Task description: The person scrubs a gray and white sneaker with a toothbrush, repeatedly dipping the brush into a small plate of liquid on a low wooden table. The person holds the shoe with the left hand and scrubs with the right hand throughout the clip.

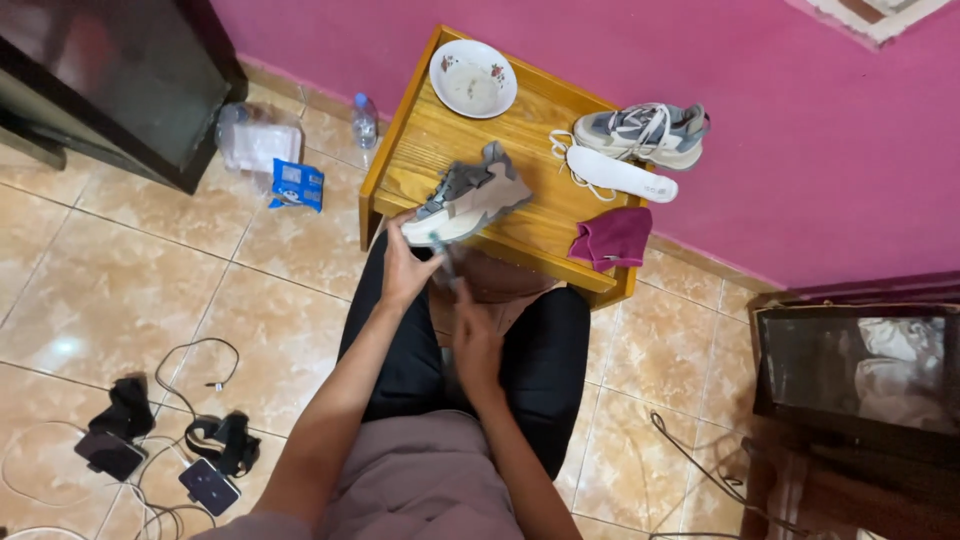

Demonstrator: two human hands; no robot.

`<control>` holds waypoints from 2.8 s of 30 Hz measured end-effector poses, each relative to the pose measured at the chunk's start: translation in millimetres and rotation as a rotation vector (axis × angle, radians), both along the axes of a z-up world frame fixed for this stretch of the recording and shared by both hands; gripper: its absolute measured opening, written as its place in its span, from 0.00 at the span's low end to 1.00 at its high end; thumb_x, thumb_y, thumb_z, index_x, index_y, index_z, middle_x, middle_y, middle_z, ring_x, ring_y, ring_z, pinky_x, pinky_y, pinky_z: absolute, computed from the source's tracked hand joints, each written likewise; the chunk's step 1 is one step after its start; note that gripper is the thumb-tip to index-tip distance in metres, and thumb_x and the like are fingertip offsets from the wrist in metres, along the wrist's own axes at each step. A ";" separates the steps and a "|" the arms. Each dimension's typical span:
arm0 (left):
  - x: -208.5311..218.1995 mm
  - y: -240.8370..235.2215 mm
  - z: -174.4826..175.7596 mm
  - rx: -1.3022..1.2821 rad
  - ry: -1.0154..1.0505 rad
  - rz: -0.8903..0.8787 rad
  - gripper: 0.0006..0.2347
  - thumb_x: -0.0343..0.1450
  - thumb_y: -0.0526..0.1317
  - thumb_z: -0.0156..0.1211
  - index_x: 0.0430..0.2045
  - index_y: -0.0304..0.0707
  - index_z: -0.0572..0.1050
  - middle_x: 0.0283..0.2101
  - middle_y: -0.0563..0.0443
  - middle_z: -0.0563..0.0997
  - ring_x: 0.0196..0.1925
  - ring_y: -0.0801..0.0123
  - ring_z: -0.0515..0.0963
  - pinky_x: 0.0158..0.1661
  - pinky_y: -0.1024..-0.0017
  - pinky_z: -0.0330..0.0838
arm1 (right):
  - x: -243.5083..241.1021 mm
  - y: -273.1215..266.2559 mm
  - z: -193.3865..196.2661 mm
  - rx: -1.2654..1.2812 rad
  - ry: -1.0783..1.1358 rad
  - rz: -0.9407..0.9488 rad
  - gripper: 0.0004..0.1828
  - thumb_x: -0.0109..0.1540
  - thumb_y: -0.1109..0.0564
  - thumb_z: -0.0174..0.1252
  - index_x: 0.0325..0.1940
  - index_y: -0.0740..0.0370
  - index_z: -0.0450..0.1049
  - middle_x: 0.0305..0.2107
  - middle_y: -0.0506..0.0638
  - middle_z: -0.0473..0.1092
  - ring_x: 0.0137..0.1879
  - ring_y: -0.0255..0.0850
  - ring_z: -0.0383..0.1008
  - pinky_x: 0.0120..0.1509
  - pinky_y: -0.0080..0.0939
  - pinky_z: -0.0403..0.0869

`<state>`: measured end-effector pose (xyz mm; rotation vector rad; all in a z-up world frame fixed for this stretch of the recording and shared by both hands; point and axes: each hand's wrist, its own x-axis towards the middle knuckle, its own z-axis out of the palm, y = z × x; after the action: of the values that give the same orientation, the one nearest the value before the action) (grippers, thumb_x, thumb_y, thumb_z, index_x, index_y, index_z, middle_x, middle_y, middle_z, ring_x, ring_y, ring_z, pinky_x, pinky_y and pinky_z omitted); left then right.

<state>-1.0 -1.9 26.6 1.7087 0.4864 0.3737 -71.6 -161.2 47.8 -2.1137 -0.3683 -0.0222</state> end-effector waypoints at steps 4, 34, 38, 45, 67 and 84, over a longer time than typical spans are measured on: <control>-2.9 -2.3 -3.0 0.032 -0.006 -0.003 0.32 0.60 0.35 0.73 0.57 0.45 0.60 0.62 0.34 0.71 0.66 0.35 0.69 0.66 0.44 0.63 | -0.3 0.8 0.9 -0.103 -0.126 -0.015 0.24 0.69 0.67 0.50 0.71 0.64 0.65 0.62 0.61 0.67 0.60 0.47 0.75 0.66 0.48 0.75; -2.0 -1.4 -3.1 0.090 -0.075 -0.005 0.31 0.60 0.32 0.70 0.56 0.36 0.62 0.62 0.31 0.69 0.67 0.34 0.66 0.66 0.39 0.59 | 105.8 -36.1 -13.5 -0.153 0.042 -0.250 0.28 0.72 0.62 0.45 0.78 0.53 0.57 0.58 0.69 0.70 0.63 0.59 0.72 0.67 0.63 0.70; 2.6 -1.0 -10.4 0.090 -0.080 0.014 0.31 0.60 0.33 0.71 0.57 0.38 0.61 0.63 0.33 0.69 0.67 0.34 0.67 0.65 0.39 0.60 | 26.4 -3.3 21.2 -0.117 0.135 -0.112 0.28 0.71 0.62 0.46 0.77 0.54 0.59 0.58 0.68 0.69 0.61 0.59 0.73 0.66 0.61 0.71; -1.9 -3.9 2.3 0.068 -0.006 0.010 0.33 0.59 0.35 0.72 0.57 0.43 0.61 0.63 0.32 0.69 0.65 0.32 0.69 0.66 0.41 0.62 | 13.6 9.6 55.1 0.324 0.400 -0.079 0.27 0.72 0.61 0.44 0.78 0.59 0.56 0.69 0.66 0.57 0.72 0.57 0.61 0.77 0.57 0.59; -0.9 -2.3 7.6 0.072 0.026 0.000 0.30 0.59 0.36 0.70 0.55 0.45 0.61 0.64 0.37 0.70 0.65 0.34 0.70 0.63 0.41 0.66 | 115.3 -41.1 -12.2 0.104 0.006 -0.225 0.24 0.74 0.57 0.46 0.76 0.51 0.62 0.61 0.60 0.68 0.63 0.52 0.71 0.65 0.53 0.73; -5.1 0.9 17.3 0.104 -0.001 -0.058 0.30 0.60 0.35 0.71 0.55 0.41 0.62 0.63 0.32 0.69 0.65 0.30 0.68 0.63 0.37 0.64 | 88.5 -19.0 41.2 -0.002 0.054 -0.235 0.23 0.72 0.65 0.45 0.73 0.64 0.63 0.65 0.67 0.61 0.69 0.59 0.65 0.72 0.62 0.66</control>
<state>-6.2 -1.0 43.9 1.8190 0.4219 0.3629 16.9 -180.2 89.1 -2.1449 -0.0870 -0.1015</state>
